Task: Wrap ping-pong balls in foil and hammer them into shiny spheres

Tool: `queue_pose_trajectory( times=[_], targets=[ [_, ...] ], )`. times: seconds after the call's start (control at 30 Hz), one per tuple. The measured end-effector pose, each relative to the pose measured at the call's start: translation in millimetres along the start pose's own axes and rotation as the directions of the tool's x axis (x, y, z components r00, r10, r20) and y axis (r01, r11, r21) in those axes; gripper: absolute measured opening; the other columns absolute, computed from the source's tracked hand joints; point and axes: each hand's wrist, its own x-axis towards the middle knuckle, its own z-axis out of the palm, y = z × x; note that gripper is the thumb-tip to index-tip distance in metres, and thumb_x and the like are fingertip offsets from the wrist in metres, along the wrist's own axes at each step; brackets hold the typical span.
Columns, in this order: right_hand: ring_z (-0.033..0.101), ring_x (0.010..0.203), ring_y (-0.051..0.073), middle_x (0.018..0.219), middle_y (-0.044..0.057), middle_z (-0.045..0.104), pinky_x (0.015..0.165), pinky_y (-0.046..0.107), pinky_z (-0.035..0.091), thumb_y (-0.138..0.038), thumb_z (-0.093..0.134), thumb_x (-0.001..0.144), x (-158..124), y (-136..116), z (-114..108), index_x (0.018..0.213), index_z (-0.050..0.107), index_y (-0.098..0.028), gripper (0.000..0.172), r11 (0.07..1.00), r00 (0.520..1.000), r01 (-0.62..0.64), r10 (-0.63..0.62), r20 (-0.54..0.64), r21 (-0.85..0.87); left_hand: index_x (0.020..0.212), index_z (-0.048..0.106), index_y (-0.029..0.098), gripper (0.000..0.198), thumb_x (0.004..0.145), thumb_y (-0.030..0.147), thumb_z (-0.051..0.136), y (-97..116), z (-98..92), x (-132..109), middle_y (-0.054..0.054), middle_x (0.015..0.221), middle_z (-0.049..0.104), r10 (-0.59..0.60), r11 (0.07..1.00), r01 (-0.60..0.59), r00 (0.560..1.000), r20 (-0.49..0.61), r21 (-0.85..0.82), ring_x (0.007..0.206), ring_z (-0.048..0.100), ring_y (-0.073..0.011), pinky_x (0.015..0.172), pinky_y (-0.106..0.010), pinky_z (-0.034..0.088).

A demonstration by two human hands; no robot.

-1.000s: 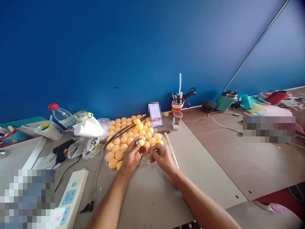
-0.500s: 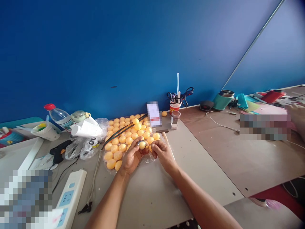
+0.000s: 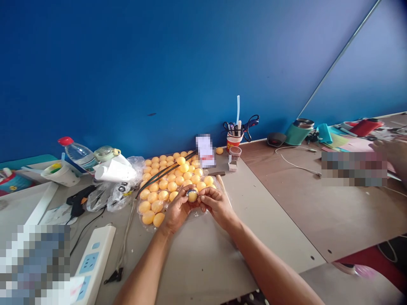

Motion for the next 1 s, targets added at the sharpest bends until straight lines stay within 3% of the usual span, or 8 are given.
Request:
queue_pose_trajectory(
  times=[0.23,0.47,0.7,1.0],
  targets=[
    [0.041,0.051,0.009,0.058,-0.005,0.051,0.053,0.024,0.034,-0.036,0.073,0.068,0.8,1.8,-3.4,0.073,0.061,-0.019,0.022,0.999,0.999,0.039,-0.04,-0.032,-0.013,0.11,0.061,0.018,0.031,0.08,0.022,0.058,-2.5,-0.9,-0.9,-0.008,0.096,0.066,0.017,0.999,-0.017,1.0,-0.003,0.038,0.085,0.063,-0.022,0.08,-0.041,0.05],
    [0.042,0.051,0.009,0.056,-0.005,0.051,0.054,0.024,0.034,-0.038,0.077,0.065,1.0,5.4,-4.4,0.073,0.063,-0.018,0.026,1.0,0.999,-0.015,0.015,-0.035,0.02,0.114,0.06,0.021,0.034,0.079,0.022,0.059,-5.0,-0.6,-0.6,-0.009,0.099,0.066,0.006,1.0,-0.007,0.999,0.035,0.03,0.082,0.063,-0.022,0.079,-0.041,0.049],
    [0.047,0.055,0.012,0.054,-0.005,0.05,0.058,0.027,0.036,-0.037,0.072,0.07,0.9,7.5,-3.9,0.07,0.061,-0.021,0.02,1.0,1.0,-0.023,0.023,0.003,-0.018,0.118,0.058,0.019,0.038,0.08,0.02,0.057,-6.1,-2.3,-0.8,-0.007,0.088,0.066,0.004,0.998,-0.005,1.0,0.023,0.069,0.072,0.061,-0.0183,0.076,-0.037,0.047],
    [0.045,0.051,0.01,0.053,-0.004,0.053,0.054,0.025,0.032,-0.036,0.076,0.065,3.5,6.9,-3.9,0.068,0.062,-0.018,0.023,0.999,0.998,-0.04,0.04,-0.038,0.019,0.109,0.061,0.017,0.029,0.081,0.02,0.056,-7.0,0.7,0.0,-0.006,0.087,0.065,0.008,0.998,-0.009,1.0,0.005,0.065,0.071,0.061,-0.0174,0.072,-0.033,0.047]
  ],
)
